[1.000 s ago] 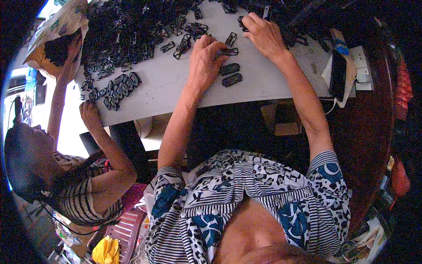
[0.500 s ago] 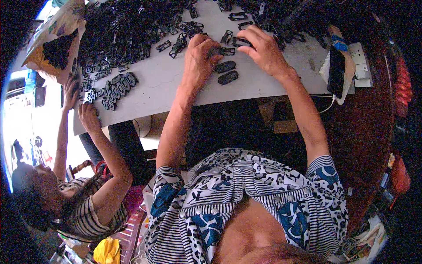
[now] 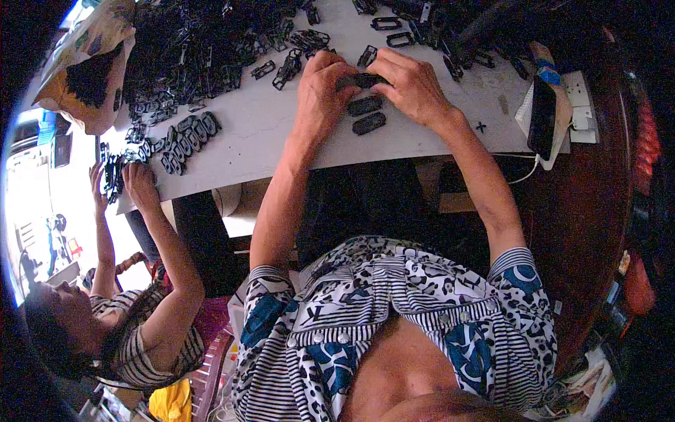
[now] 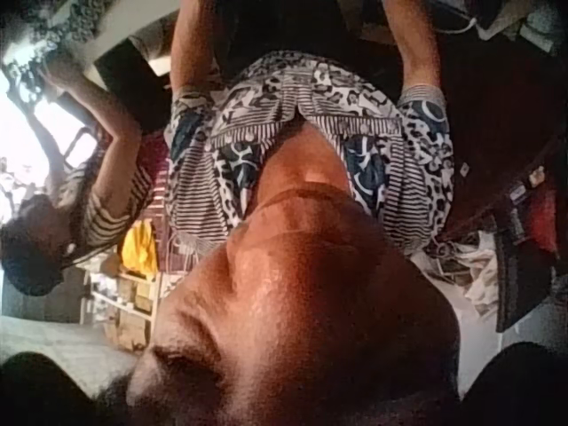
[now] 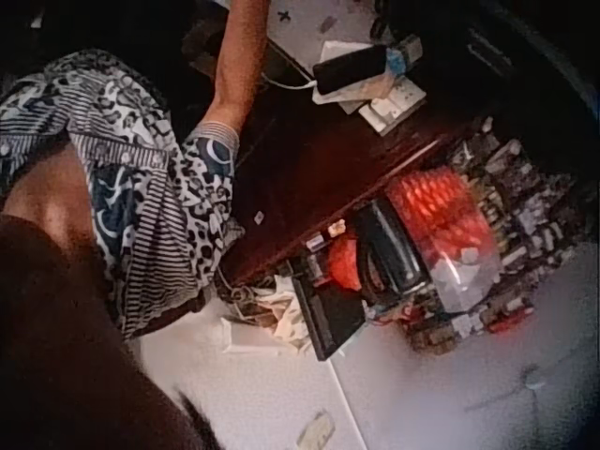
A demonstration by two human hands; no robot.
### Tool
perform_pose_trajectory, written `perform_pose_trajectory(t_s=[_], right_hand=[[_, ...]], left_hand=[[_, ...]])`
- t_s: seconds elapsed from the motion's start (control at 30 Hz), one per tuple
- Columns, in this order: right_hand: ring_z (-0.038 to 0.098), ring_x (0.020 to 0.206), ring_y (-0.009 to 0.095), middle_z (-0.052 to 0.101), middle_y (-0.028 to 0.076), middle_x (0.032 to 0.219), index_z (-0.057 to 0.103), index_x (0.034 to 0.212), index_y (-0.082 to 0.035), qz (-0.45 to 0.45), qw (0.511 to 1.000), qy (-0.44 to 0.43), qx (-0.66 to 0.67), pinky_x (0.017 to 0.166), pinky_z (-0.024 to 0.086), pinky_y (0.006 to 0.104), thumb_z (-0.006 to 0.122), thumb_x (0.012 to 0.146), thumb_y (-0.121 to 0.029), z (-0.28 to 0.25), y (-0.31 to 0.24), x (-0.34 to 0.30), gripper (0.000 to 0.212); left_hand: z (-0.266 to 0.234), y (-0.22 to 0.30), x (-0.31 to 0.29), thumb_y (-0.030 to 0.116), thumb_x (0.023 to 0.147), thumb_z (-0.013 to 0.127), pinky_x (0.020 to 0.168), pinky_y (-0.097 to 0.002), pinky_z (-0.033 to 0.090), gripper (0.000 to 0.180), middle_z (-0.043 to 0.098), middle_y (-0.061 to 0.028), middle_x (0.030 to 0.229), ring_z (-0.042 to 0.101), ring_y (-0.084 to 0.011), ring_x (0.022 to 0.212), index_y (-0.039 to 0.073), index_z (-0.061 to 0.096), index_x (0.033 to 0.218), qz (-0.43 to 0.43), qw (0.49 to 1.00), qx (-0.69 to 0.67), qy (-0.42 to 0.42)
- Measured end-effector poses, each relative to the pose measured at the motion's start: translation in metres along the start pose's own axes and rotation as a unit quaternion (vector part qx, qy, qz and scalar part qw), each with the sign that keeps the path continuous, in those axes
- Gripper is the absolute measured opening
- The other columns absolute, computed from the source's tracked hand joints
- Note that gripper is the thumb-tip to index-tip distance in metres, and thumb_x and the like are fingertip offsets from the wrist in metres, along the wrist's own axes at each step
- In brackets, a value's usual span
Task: The person assembles small plastic components by snapping individual pieces together by hand and arranging the assembled parts in stacks on the table.
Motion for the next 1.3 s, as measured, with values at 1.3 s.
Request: perform_pose_trajectory(t_s=[1.3], right_hand=[[0.057, 0.071, 0.016, 0.054, 0.004, 0.087, 0.055, 0.096, -0.003, 0.061, 0.996, 0.068, -0.015, 0.066, 0.049, 0.03, 0.072, 0.069, -0.001, -0.029, 0.061, -0.012, 0.032]], left_hand=[[0.011, 0.001, 0.025, 0.004, 0.067, 0.075, 0.08, -0.0399, 0.049, 0.032, 0.057, -0.014, 0.101, 0.059, -0.0339, 0.095, 0.002, 0.065, 0.098, -0.028, 0.999, 0.043, -0.007]])
Point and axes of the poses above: each hand's wrist, its own x-axis towards the middle knuckle, its own z-axis out of the palm, y = z × x, the point moved 8 cm from there along x, towards the middle knuckle
